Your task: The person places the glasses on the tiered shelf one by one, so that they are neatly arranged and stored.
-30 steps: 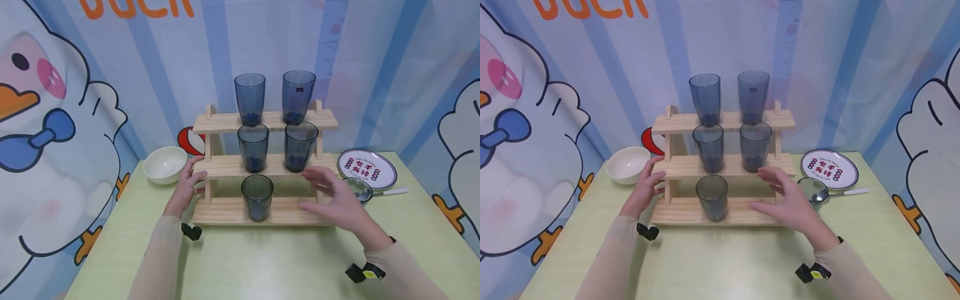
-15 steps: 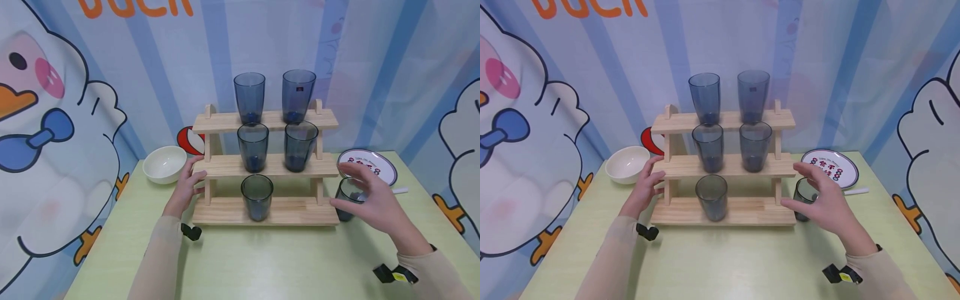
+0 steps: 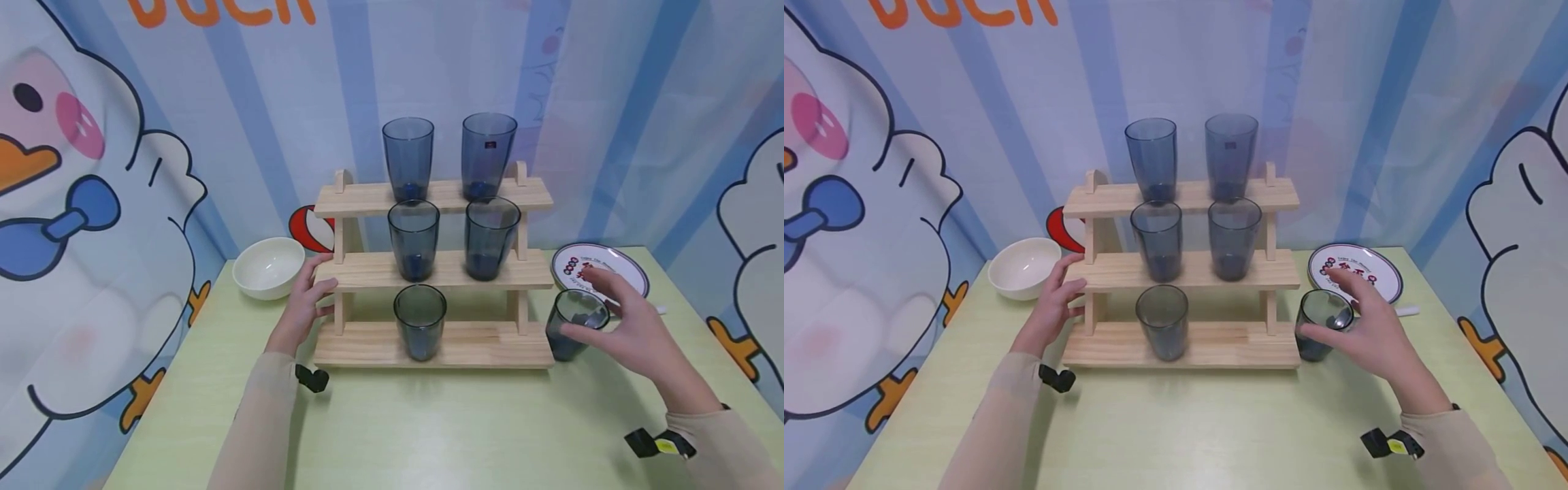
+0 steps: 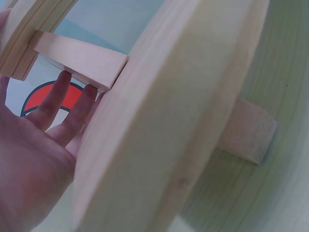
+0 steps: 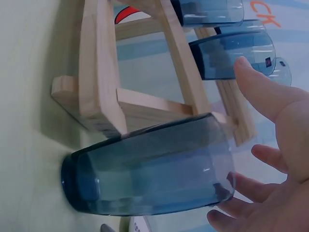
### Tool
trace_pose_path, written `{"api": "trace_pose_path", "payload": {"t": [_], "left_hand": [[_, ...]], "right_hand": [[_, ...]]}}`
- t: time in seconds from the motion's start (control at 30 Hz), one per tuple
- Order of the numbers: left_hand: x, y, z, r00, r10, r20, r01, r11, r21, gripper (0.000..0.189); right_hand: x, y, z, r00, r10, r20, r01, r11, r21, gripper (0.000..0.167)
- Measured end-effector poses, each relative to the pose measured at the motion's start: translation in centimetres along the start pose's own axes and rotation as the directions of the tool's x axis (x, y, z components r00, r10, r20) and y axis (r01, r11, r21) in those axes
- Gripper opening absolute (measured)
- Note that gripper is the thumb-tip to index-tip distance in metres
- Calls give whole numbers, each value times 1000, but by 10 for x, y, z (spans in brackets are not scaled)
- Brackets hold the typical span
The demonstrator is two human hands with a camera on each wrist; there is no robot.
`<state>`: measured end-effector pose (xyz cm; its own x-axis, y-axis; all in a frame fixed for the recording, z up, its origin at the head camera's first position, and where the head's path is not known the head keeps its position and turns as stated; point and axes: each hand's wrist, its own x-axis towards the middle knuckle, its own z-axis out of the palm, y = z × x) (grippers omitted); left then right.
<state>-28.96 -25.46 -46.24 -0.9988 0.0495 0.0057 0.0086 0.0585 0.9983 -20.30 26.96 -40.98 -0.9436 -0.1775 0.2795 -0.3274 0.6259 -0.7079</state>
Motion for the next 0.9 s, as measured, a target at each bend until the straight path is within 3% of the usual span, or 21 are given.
{"api": "trace_pose_path", "payload": {"t": [0.4, 0.67, 0.9], "left_hand": [[0, 3, 1, 1000, 2, -1, -2, 1000, -8, 53], [-4, 5, 1, 1000, 8, 8, -8, 1000, -24, 52], [-5, 3, 1, 1000, 10, 14, -10, 1000, -28, 53]], "right_hand": [[0, 19, 4, 995, 82, 62, -88, 991, 103, 100], [-2, 35, 15, 986, 158, 55, -163, 979, 119, 102], [-5, 39, 20, 991, 132, 31, -136, 976, 172, 91]]}}
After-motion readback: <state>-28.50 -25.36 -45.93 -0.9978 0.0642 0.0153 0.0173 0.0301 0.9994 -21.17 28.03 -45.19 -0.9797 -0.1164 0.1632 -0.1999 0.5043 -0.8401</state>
